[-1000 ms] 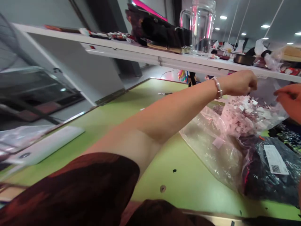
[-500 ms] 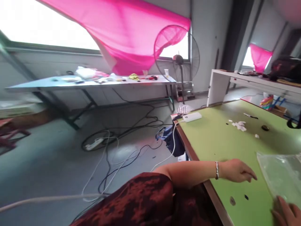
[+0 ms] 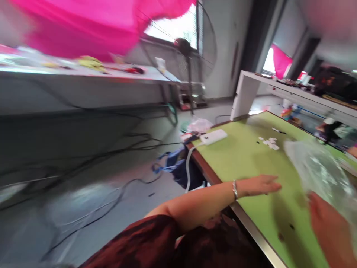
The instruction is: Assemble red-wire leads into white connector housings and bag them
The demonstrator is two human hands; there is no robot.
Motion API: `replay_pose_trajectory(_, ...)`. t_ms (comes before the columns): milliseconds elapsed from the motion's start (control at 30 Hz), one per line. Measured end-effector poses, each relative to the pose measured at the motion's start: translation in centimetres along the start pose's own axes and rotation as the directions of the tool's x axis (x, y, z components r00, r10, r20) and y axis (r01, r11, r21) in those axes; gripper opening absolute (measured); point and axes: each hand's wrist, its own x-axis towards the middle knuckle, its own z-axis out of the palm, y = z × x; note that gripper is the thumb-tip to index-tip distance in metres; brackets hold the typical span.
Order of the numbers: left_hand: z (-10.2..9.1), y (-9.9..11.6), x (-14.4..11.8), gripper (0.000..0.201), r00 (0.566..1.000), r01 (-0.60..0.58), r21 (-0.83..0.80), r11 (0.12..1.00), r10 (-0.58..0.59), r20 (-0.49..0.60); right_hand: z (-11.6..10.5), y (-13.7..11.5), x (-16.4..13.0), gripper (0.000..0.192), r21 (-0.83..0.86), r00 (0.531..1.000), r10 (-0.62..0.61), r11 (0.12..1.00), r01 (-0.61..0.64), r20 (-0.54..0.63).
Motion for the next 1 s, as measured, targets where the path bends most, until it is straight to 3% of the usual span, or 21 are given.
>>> replay_pose_trajectory(67,0.3,-0.1,0.3,0.056,0.999,-0.005,-0.318,0.948,-0.008,-0.038,0.5,-3.5,-0.4,0.043,-0.021,0.993,-0.106,0.994,0.107,0.06)
replay_pose_trajectory(167,0.3,-1.4,1.1,0.046,0.967,-0.045,-0.638,0.769,-0.127,-0.222,2.5,-8.2,-0.9,0.04,-0.014,0.95,-0.297,0.954,0.299,0.094)
replay_pose_trajectory(233,-0.3,-2.3,1.3,0.039,0.923,-0.094,-0.74,0.666,-0.22,-0.315,3.3,-9.7,-1.4,0.036,0.056,0.889,-0.458,0.888,0.456,0.012)
replay_pose_trajectory(300,-1.6,-2.9,1.1,0.036,0.902,-0.142,-0.783,0.606,-0.247,-0.354,2.9,-9.1,-1.9,0.032,0.142,0.844,-0.522,0.833,0.535,-0.123)
replay_pose_trajectory(367,-3.3,-3.0,0.5,0.037,0.9,-0.182,-0.783,0.594,-0.22,-0.376,1.6,-6.2,-2.1,0.028,0.221,0.882,-0.398,0.864,0.453,-0.252)
replay_pose_trajectory(433,-5.0,-2.9,0.0,0.039,0.907,-0.215,-0.768,0.603,-0.169,-0.386,0.1,-1.7,-1.7,0.027,0.305,0.948,-0.092,0.933,0.189,-0.306)
replay_pose_trajectory(467,-5.7,-2.8,-0.1,0.039,0.91,-0.231,-0.76,0.608,-0.142,-0.39,-0.5,0.8,-1.5,0.031,0.363,0.96,0.106,0.932,-0.005,-0.257)
replay_pose_trajectory(533,-6.7,-2.7,-0.3,0.04,0.916,-0.244,-0.746,0.62,-0.105,-0.387,-1.0,5.4,-1.0,0.039,0.4,0.897,0.421,0.851,-0.341,-0.132)
replay_pose_trajectory(600,-7.1,-2.6,-0.2,0.041,0.92,-0.248,-0.734,0.633,-0.084,-0.383,-0.6,8.2,-0.8,0.047,0.49,0.811,0.583,0.698,-0.522,0.033)
replay_pose_trajectory(667,-7.3,-2.5,0.1,0.04,0.921,-0.258,-0.724,0.64,-0.064,-0.384,0.6,9.2,-0.7,0.059,0.573,0.779,0.607,0.586,-0.573,0.158)
replay_pose_trajectory(767,-7.4,-2.1,0.5,0.038,0.914,-0.296,-0.714,0.634,-0.03,-0.405,2.1,8.2,-0.3,0.07,0.671,0.79,0.559,0.488,-0.558,0.251)
replay_pose_trajectory(900,-8.5,-1.3,0.4,0.035,0.879,-0.38,-0.687,0.619,0.012,-0.476,1.8,6.5,1.8,0.057,0.77,0.823,0.487,0.39,-0.505,0.293)
replay_pose_trajectory(1000,-10.2,-0.8,-0.4,0.035,0.847,-0.439,-0.664,0.605,0.03,-0.531,0.6,5.4,3.9,0.045,0.794,0.849,0.453,0.392,-0.465,0.274)
